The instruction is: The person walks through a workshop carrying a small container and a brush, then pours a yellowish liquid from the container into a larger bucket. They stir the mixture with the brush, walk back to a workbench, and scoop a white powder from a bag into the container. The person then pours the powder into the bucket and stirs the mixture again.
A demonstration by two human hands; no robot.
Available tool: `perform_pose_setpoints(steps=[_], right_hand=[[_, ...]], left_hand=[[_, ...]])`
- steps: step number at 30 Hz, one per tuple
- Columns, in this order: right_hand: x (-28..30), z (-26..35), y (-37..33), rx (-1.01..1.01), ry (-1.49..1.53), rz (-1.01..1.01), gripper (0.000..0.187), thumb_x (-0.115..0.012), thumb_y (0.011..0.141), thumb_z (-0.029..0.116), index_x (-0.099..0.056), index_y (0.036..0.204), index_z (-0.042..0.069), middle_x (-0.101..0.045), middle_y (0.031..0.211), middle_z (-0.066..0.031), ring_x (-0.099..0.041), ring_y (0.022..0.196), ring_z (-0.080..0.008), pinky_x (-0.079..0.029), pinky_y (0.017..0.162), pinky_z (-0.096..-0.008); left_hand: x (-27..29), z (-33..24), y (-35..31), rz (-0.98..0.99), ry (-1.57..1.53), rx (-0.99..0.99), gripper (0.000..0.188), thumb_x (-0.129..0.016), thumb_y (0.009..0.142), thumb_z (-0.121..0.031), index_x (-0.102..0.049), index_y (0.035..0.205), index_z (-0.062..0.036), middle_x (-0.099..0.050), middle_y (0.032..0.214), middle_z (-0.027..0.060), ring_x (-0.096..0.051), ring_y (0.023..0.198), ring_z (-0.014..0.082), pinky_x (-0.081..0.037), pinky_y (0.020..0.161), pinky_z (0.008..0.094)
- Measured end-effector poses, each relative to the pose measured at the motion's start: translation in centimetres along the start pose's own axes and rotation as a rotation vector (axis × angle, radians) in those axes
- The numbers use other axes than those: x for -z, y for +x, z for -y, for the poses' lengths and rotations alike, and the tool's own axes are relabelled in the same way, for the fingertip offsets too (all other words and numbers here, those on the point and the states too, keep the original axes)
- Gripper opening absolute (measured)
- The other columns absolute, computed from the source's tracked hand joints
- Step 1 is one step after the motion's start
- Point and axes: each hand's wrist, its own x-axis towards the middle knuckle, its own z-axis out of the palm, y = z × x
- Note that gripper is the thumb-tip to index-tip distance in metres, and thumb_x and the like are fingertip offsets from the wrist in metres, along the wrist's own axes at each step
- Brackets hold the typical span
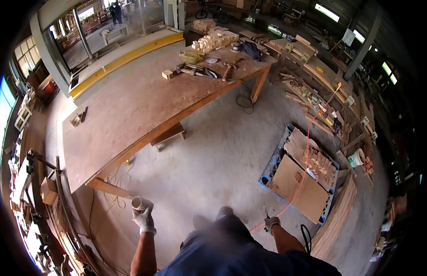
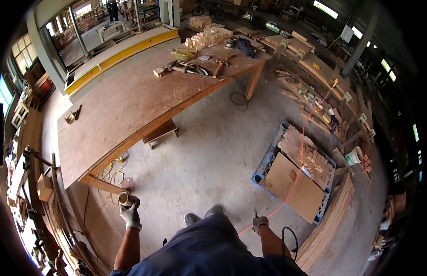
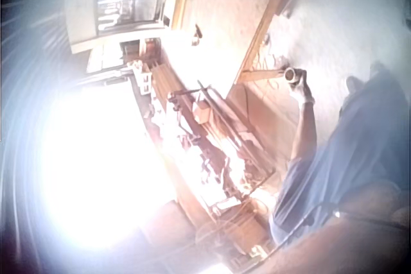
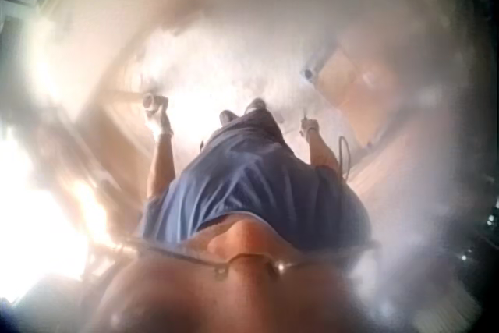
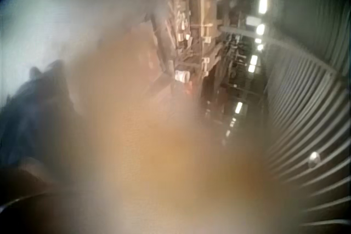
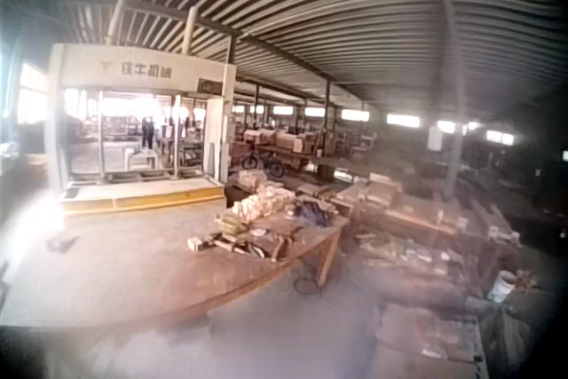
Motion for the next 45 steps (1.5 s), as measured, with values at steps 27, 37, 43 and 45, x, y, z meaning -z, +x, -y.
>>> perform_pose_setpoints(steps=[27,37,43,45], right_hand=[[-6.3,50.6,18.3,0.596,0.107,-0.54,0.028,-0.075,0.092,0.028,-0.075,0.112,0.007,-0.077,0.109,-0.022,-0.075,0.103,-0.0427,-0.058,0.089,-0.0512],[-5.1,67.2,11.1,0.574,0.107,-0.687,0.024,-0.075,0.095,0.019,-0.071,0.115,0.007,-0.078,0.104,-0.0179,-0.076,0.098,-0.0346,-0.058,0.088,-0.0457],[-7.7,79.2,6.3,0.844,0.245,-0.66,0.023,-0.08,0.092,0.017,-0.068,0.109,0.006,-0.074,0.093,-0.013,-0.072,0.084,-0.0272,-0.057,0.079,-0.0423],[-7.8,82.3,6.5,0.952,0.223,-0.688,0.024,-0.081,0.091,0.016,-0.067,0.107,0.006,-0.074,0.092,-0.0131,-0.072,0.083,-0.028,-0.056,0.078,-0.0434]], left_hand=[[-33.5,-9.1,26.4,0.073,0.065,-0.105,0.055,-0.09,0.08,-0.007,-0.067,0.13,-0.005,-0.072,0.118,0.003,-0.068,0.106,0.0155,-0.056,0.096,0.033],[-42.5,-13.0,40.2,0.153,0.093,-0.094,0.048,-0.09,0.078,-0.009,-0.07,0.122,-0.0039,-0.074,0.111,0.002,-0.07,0.101,0.0145,-0.057,0.092,0.0327],[-45.4,-14.6,45.2,0.192,0.145,-0.099,0.05,-0.09,0.077,-0.007,-0.069,0.122,-0.0036,-0.074,0.11,0.0022,-0.07,0.1,0.0147,-0.057,0.092,0.033],[-46.2,-14.1,45.9,0.193,0.123,-0.088,0.049,-0.089,0.077,-0.006,-0.069,0.122,-0.0036,-0.074,0.11,0.0022,-0.07,0.101,0.0147,-0.057,0.092,0.0327]])
